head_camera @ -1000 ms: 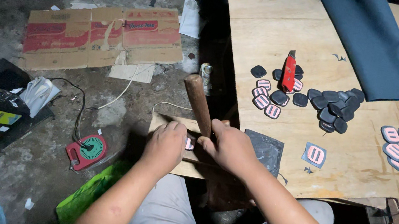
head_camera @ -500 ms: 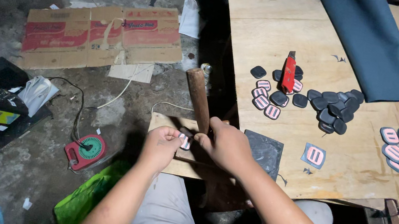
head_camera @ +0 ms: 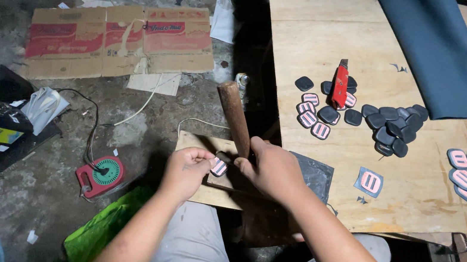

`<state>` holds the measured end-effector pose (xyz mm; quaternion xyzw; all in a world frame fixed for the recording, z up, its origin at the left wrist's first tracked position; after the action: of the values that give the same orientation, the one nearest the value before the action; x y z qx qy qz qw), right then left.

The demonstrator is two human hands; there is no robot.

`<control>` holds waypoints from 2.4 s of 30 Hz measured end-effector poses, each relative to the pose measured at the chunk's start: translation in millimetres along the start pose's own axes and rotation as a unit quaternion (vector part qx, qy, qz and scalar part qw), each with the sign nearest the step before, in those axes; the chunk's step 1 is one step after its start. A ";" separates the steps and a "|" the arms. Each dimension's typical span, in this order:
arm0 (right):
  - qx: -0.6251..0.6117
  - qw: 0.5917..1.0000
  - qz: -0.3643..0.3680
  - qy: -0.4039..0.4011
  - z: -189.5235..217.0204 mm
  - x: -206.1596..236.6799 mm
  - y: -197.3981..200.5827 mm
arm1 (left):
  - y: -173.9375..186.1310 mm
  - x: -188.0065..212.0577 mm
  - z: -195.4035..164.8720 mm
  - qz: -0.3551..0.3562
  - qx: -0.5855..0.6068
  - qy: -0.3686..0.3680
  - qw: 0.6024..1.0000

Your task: The person repeatedly picks up small rubber pieces with a pink logo, places them on a wooden block, and uses a hammer to press and shape them. Finished pieces are set aside on the table.

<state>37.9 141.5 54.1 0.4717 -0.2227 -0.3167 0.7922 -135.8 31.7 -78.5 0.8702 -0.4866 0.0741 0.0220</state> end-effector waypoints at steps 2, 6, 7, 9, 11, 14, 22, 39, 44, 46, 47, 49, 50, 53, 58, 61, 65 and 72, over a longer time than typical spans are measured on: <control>-0.016 1.000 0.011 -0.008 0.2 -6.1 1.2 | -0.5 -1.8 -4.6 0.009 -0.018 0.002 1.000; -0.029 1.000 0.007 0.000 4.9 -14.2 -1.0 | -4.9 5.4 -17.5 0.002 -0.121 -0.053 0.991; -0.027 1.000 0.009 0.006 4.9 -15.1 -0.5 | -6.4 8.4 -21.1 -0.003 -0.153 -0.079 0.985; -0.019 0.999 0.021 0.017 3.6 -14.9 1.7 | -8.7 14.6 -27.8 -0.025 -0.216 -0.144 0.965; -0.005 0.999 0.040 0.028 -0.4 -13.1 6.3 | -9.7 20.0 -33.0 -0.048 -0.247 -0.183 0.950; -0.036 0.997 0.023 0.063 -3.1 -5.1 9.8 | -11.5 25.8 -36.6 -0.064 -0.224 -0.180 0.956; -0.022 0.999 0.022 0.013 1.8 -8.2 1.2 | -9.6 33.9 -46.2 -0.017 -0.181 -0.133 0.974; -0.033 0.998 0.021 0.058 1.5 -8.0 2.7 | -14.4 41.4 -68.2 -0.031 -0.260 -0.188 0.946; 0.021 0.990 0.012 0.141 -1.2 0.6 9.1 | -14.3 47.9 -71.0 -0.042 -0.283 -0.172 0.943; 0.021 0.993 0.004 0.114 -5.4 3.7 12.1 | -15.7 51.2 -70.6 -0.049 -0.284 -0.162 0.944; 0.019 0.995 -0.001 0.101 -7.9 5.5 13.0 | -16.0 53.0 -70.3 -0.053 -0.289 -0.167 0.941; -0.100 0.992 -0.039 0.060 -15.8 15.3 15.4 | -17.4 55.0 -69.4 -0.062 -0.297 -0.180 0.936; -0.160 0.985 -0.055 0.036 -20.8 24.3 16.0 | -17.7 57.1 -69.0 -0.068 -0.304 -0.206 0.928; -0.230 0.966 -0.121 0.017 -36.4 54.2 18.7 | -18.1 60.6 -69.0 -0.081 -0.332 -0.280 0.897; -0.482 0.871 -0.006 -0.097 -58.8 94.5 19.4 | -19.3 67.8 -72.3 -0.069 -0.385 -0.311 0.866; -0.489 0.872 0.023 -0.021 -64.3 102.2 10.7 | -24.6 77.5 -74.4 -0.085 -0.379 -0.353 0.851; -0.774 0.613 0.138 -0.082 -63.5 100.6 -19.1 | -28.2 82.4 -73.6 -0.078 -0.372 -0.322 0.867; -0.598 0.796 0.095 0.013 -45.4 87.5 -7.6 | -30.0 83.8 -72.0 -0.082 -0.384 -0.321 0.862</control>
<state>126.6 104.0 31.4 -0.1155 -0.0220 -0.3039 0.9454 -74.8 -15.3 6.3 0.8055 -0.3832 -0.4038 0.2030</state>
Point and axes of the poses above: each hand's wrist, its own x-axis away from the middle knuckle, its own y-axis out of the back of the hand, z = x × y, the point moved 1 cm from there along -x, towards the middle knuckle, and after that the axes turned 4 degrees about -y, right-handed, at the moved point
